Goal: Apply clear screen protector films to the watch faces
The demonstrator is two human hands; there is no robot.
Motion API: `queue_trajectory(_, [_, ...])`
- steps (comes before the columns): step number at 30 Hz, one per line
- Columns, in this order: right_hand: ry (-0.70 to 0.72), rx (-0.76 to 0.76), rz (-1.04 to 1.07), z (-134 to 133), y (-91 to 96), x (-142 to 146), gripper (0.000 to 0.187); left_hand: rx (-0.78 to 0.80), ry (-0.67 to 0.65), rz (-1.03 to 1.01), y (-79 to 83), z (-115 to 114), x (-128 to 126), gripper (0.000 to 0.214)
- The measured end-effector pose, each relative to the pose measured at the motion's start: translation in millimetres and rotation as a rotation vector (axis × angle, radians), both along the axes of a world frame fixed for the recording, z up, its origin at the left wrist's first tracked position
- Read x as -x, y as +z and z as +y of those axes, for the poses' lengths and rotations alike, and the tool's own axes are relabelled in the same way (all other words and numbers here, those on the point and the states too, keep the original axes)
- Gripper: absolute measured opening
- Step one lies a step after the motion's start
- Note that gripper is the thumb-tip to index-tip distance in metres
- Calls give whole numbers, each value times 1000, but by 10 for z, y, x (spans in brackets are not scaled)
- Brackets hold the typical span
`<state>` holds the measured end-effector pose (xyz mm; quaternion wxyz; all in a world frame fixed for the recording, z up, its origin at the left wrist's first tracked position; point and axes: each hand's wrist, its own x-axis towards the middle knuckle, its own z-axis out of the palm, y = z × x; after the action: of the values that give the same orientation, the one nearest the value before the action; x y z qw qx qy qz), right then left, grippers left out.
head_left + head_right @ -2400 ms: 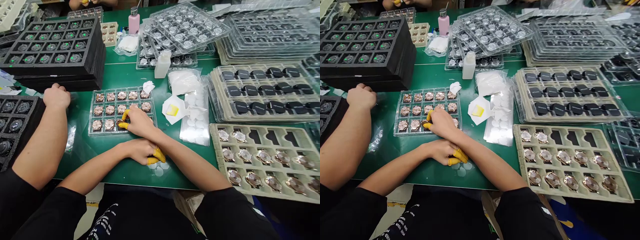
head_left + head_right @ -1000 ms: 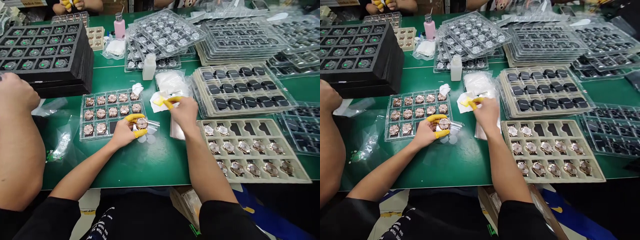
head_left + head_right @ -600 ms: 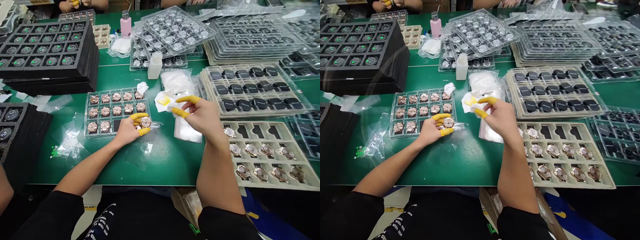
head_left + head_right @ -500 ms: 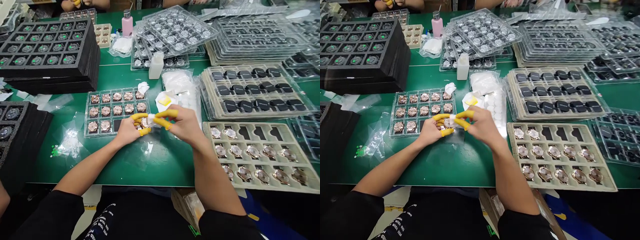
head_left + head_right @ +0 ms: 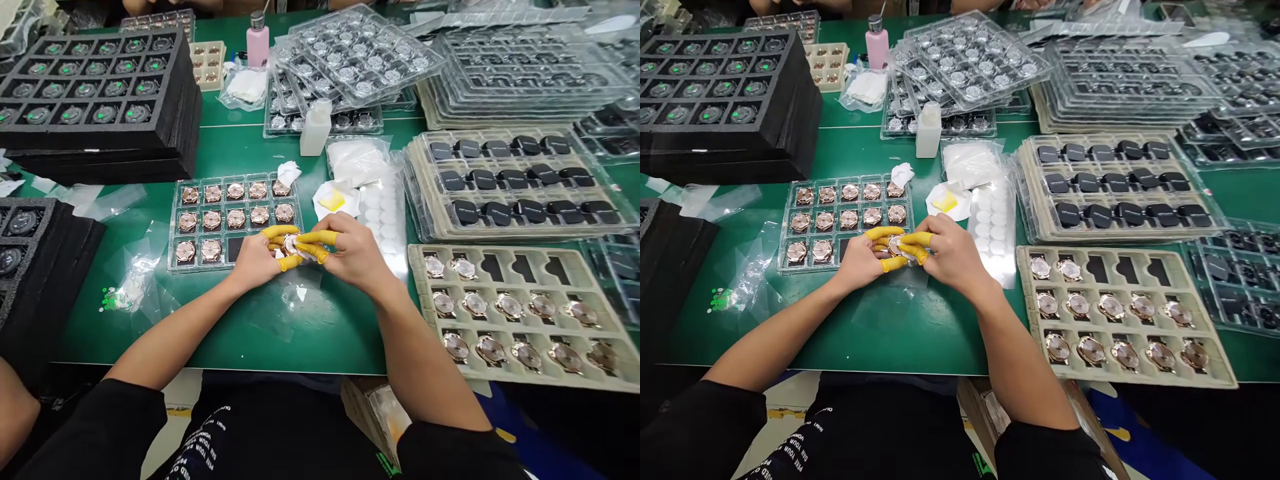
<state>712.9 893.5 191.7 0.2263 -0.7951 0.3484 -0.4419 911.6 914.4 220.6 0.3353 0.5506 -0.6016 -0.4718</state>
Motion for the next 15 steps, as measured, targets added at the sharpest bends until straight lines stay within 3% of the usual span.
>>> queue_trajectory(3, [82,15,-7,-14,-7,-15,19,-26,-15,15,8,5,4,62])
queue_trajectory(8, [-47,43,-23,-52,-23,17,15,-20,29,33,16,14,22,60])
queue_trajectory(12, [91,23,-45,-69,-34,23,14,-44,-2,48,9,11,22,62])
queue_trajectory(15, [-3,23,-59,-74,-39,8,16,-22,21,29,7,9,23,61])
